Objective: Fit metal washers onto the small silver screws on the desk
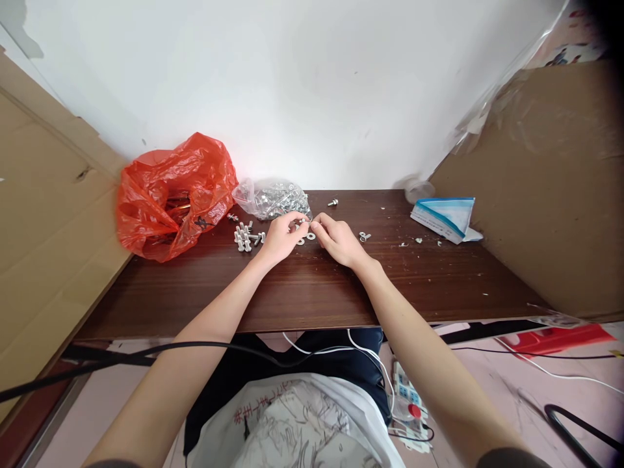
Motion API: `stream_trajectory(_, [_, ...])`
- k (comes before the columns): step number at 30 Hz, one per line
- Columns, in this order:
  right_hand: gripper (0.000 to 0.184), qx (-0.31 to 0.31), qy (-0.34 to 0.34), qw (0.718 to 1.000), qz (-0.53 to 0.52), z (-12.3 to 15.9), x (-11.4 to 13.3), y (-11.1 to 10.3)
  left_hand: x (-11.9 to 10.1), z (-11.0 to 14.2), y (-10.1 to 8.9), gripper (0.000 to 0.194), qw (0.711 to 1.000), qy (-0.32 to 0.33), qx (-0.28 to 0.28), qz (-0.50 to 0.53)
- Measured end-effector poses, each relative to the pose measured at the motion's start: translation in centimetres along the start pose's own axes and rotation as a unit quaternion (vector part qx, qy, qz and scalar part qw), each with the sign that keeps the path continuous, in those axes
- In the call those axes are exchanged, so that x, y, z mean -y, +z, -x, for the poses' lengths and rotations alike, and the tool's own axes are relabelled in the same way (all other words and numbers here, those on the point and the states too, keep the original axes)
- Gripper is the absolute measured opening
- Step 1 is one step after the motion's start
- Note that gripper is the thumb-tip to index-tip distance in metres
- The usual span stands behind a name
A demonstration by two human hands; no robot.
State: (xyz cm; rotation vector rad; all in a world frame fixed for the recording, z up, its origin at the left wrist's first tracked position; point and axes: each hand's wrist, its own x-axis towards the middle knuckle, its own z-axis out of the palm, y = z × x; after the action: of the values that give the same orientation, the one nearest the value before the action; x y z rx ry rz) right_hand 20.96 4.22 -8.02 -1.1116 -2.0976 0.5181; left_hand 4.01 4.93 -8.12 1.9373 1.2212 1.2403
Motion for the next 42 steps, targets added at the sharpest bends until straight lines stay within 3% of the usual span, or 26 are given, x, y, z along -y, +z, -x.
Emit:
stream_trajectory(9, [0.04, -0.015, -0.014, 1.0, -0.019, -0.09, -0.26, 0.27, -0.24, 0.14, -0.01, 0.015, 1.0, 0.019, 0.02, 0.005])
stream_trajectory(17, [0.051, -0.04, 0.015, 0.993, -0.106, -0.25, 0.12, 0.4, -0.68, 0.25, -0.03, 0.012, 0.997, 0.071, -0.015, 0.0])
stream_trajectory(28, [0.032, -0.032, -0.006, 0.998, -0.048, 0.01, 0.16, 0.15, -0.37, 0.11, -0.09, 0.019, 0.999, 0.027, -0.037, 0.023])
stream_trajectory(37, [0.046, -0.041, -0.019, 0.997, -0.061, -0.07, 0.15, 0.11, -0.38, 0.24, -0.1, 0.022, 0.999, 0.04, -0.01, 0.014])
stream_trajectory(42, [0.045, -0.046, -0.007, 0.995, -0.09, -0.02, 0.27, 0.16, -0.32, 0.18, 0.03, 0.024, 0.999, 0.029, -0.01, 0.033])
